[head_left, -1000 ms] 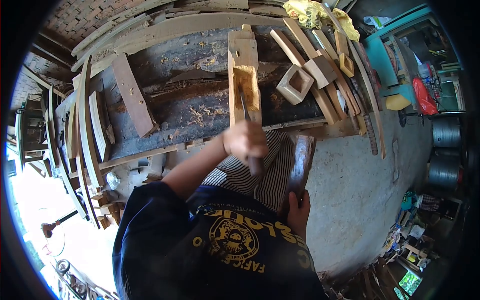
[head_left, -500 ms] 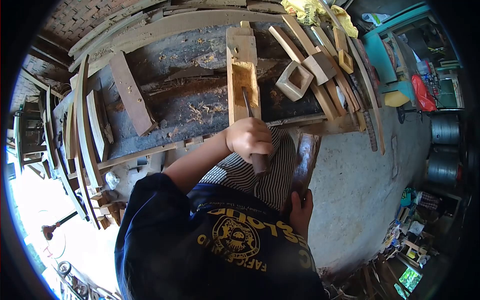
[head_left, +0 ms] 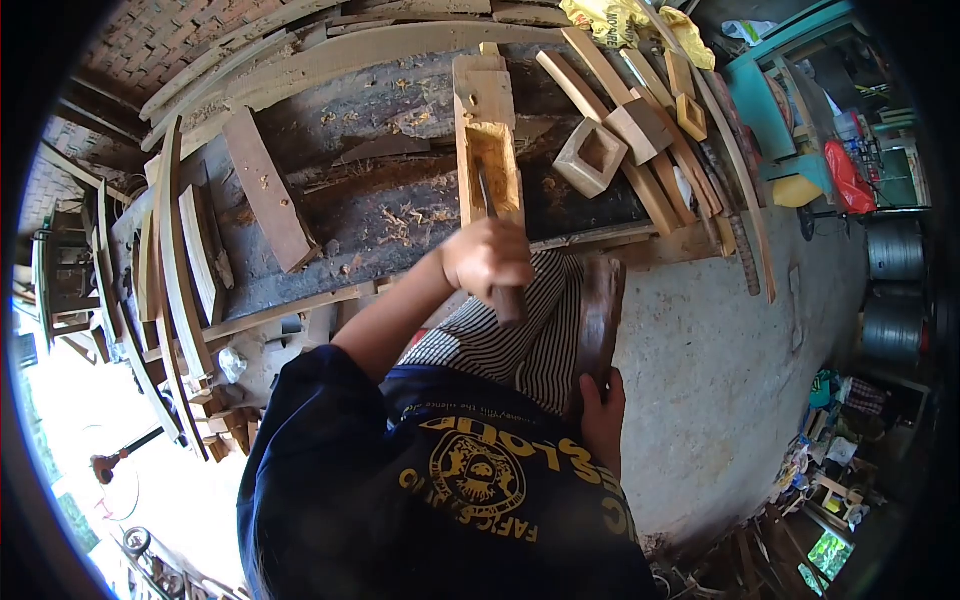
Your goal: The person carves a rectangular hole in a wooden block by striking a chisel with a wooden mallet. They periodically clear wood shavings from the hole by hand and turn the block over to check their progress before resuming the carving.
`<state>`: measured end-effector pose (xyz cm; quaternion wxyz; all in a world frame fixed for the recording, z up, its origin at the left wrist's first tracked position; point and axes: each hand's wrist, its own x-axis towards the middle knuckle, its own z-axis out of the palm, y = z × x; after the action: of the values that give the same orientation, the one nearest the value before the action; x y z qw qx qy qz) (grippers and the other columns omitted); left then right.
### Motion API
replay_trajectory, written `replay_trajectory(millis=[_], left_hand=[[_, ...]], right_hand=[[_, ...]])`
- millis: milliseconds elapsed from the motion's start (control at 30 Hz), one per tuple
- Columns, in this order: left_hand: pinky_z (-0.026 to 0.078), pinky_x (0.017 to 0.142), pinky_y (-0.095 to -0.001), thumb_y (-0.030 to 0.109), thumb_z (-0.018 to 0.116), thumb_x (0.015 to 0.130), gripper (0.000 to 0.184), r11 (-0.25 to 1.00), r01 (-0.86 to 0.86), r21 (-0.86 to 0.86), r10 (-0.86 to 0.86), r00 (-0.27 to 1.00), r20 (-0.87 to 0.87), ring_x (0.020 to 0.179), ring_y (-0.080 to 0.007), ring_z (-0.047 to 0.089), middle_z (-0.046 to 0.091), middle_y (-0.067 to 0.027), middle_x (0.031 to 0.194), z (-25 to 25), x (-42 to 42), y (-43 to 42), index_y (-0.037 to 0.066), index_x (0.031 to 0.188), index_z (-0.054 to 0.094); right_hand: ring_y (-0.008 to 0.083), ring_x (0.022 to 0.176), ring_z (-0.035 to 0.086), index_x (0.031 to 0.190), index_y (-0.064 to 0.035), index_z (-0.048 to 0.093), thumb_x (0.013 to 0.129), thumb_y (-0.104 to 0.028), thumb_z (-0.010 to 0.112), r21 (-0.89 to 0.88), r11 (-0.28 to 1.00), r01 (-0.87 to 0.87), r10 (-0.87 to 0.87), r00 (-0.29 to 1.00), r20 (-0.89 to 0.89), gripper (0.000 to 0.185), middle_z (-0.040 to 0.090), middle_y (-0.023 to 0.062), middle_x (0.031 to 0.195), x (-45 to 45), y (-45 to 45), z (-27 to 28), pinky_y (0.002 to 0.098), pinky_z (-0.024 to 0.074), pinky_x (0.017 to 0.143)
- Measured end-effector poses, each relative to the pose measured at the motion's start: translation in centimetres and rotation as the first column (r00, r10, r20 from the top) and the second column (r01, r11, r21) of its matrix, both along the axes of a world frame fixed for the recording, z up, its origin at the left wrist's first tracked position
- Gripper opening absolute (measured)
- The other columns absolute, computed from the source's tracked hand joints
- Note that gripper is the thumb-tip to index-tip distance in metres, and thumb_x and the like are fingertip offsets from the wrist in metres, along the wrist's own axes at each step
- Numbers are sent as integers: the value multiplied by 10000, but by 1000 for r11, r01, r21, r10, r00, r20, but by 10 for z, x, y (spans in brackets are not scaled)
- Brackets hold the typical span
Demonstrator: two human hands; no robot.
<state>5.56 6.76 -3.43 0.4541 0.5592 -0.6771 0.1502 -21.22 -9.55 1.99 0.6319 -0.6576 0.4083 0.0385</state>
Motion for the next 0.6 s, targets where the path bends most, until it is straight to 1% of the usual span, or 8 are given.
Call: replay_trajectory(millis=[67, 133, 167, 233, 333, 400, 433, 600], left_hand=[[482, 557, -389, 325, 735, 540, 366, 999, 26, 18, -26, 1000, -1, 609, -249, 597, 549, -12, 646, -17, 11, -1, 116, 775, 547], [484, 561, -383, 315, 730, 536, 352, 992, -1, 128, -8, 998, 69, 611, -243, 596, 546, -10, 639, -14, 9, -6, 116, 764, 550], [483, 559, -381, 313, 719, 550, 343, 995, 1, 95, -7, 998, 60, 605, -243, 595, 547, -14, 639, -11, 8, -5, 115, 773, 551], [486, 565, -380, 317, 715, 557, 343, 999, -11, 50, 8, 999, 53, 607, -244, 598, 550, -16, 644, -6, -4, 0, 113, 779, 552], [494, 584, -376, 338, 713, 571, 362, 1000, -3, 26, 3, 1000, 0, 613, -245, 603, 559, -21, 660, 0, -19, 9, 107, 796, 550], [501, 594, -372, 318, 705, 568, 340, 1000, 1, -30, 1, 996, 88, 609, -244, 599, 551, -23, 660, -3, -14, 12, 102, 778, 547], [497, 592, -375, 296, 696, 562, 317, 996, 63, 63, -67, 996, 59, 602, -246, 592, 541, -24, 652, -5, -10, 13, 99, 760, 546], [485, 578, -389, 286, 693, 558, 310, 994, 24, 111, -34, 995, 89, 591, -253, 578, 526, -28, 640, -15, -12, -3, 97, 753, 543]], right_hand=[[113, 591, 571, 1134, 18, 459, 916, -234, 605, -21, 999, -36, 36, 999, 5, 364, 564, 105, 823, 6, -4, -3, 265, 457, 482], [158, 686, 616, 1145, 14, 469, 902, -235, 624, -155, 967, -202, 196, 979, -53, 381, 596, 141, 882, 19, -7, 0, 305, 491, 557], [158, 686, 616, 1145, 14, 469, 902, -235, 624, -156, 968, -199, 194, 980, -48, 381, 596, 141, 882, 23, -9, -3, 305, 491, 557], [143, 681, 592, 1126, -1, 480, 891, -220, 638, -419, 862, -286, 317, 948, 5, 358, 610, 107, 812, 30, -11, -11, 296, 483, 618], [225, 782, 630, 1133, 5, 478, 871, -226, 663, -478, 841, -253, 322, 944, 67, 395, 630, 169, 895, 47, -7, -13, 320, 488, 706], [269, 817, 638, 1135, 9, 478, 861, -215, 674, -491, 826, -275, 344, 938, 53, 405, 630, 194, 930, 67, -7, -15, 333, 492, 729], [314, 852, 646, 1136, 14, 479, 850, -204, 685, -511, 806, -299, 365, 931, 31, 415, 631, 219, 964, 76, -7, -16, 346, 496, 752], [371, 906, 611, 1147, 12, 468, 784, -108, 715, -700, 678, -223, 443, 885, 147, 455, 600, 235, 984, 121, -13, -64, 386, 482, 793]])
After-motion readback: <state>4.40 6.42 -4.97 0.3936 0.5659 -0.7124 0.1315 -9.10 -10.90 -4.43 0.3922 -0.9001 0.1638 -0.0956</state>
